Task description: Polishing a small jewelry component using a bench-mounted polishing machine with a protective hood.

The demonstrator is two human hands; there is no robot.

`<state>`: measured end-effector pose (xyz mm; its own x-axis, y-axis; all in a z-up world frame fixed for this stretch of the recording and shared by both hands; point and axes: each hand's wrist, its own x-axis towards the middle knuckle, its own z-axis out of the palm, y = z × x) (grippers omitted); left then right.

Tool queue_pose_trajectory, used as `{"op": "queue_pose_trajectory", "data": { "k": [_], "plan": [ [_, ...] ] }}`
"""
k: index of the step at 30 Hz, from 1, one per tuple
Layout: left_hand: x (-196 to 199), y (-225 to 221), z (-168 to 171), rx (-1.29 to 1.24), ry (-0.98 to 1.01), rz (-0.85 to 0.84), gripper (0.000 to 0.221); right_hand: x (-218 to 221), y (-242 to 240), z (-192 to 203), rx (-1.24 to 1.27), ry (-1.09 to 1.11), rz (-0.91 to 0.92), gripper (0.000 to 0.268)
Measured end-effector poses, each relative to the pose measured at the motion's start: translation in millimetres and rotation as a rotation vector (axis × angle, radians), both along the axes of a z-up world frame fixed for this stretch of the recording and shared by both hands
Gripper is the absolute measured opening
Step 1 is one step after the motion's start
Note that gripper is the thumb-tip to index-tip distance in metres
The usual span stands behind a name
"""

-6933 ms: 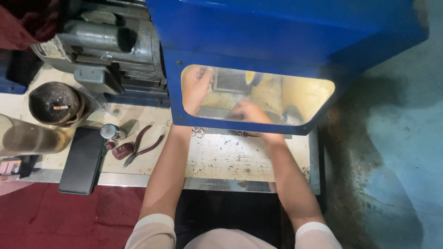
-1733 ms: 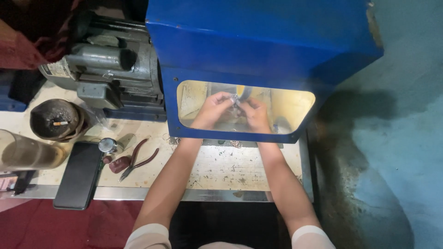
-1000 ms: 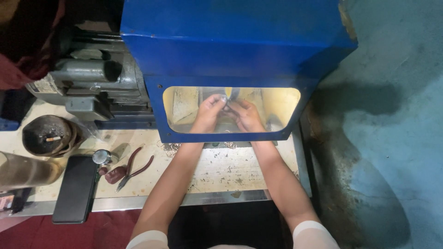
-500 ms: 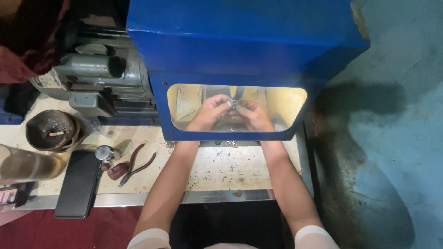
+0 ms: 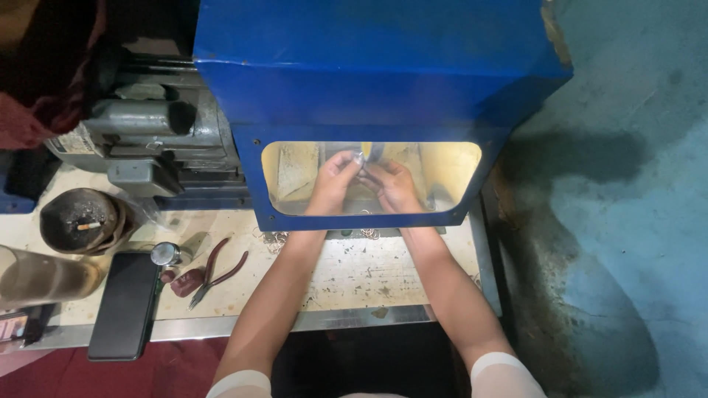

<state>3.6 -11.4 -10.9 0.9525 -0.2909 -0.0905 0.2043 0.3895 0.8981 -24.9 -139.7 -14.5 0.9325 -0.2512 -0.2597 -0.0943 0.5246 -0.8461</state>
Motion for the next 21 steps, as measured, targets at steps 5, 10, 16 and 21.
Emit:
{"op": "queue_pose_trajectory", "data": {
  "k": [5,10,16,21],
  "plan": [
    [5.3,18.3,10.4,0.195,-0.098,-0.08,0.01,-13.7,-13.5,15.2,-0.376,-0.112,0.107,0.022],
    [-8.6,15.0,34.4,0.277,-0.147,-0.138,0.016,-19.3,-20.2,20.1,-0.555,-0.179,0.092,0.01],
    [-0.4,9.2,17.4,0.28,-0.124,-0.03,0.02,0.1,-16.2,-12.9,-0.381,-0.134,-0.014,0.012],
    [3.6,15.2,3.7,0.5,-0.313,-0.029,0.019,-18.4,-21.6,10.0,-0.689,-0.357,0.04,0.014]
  ]
}}
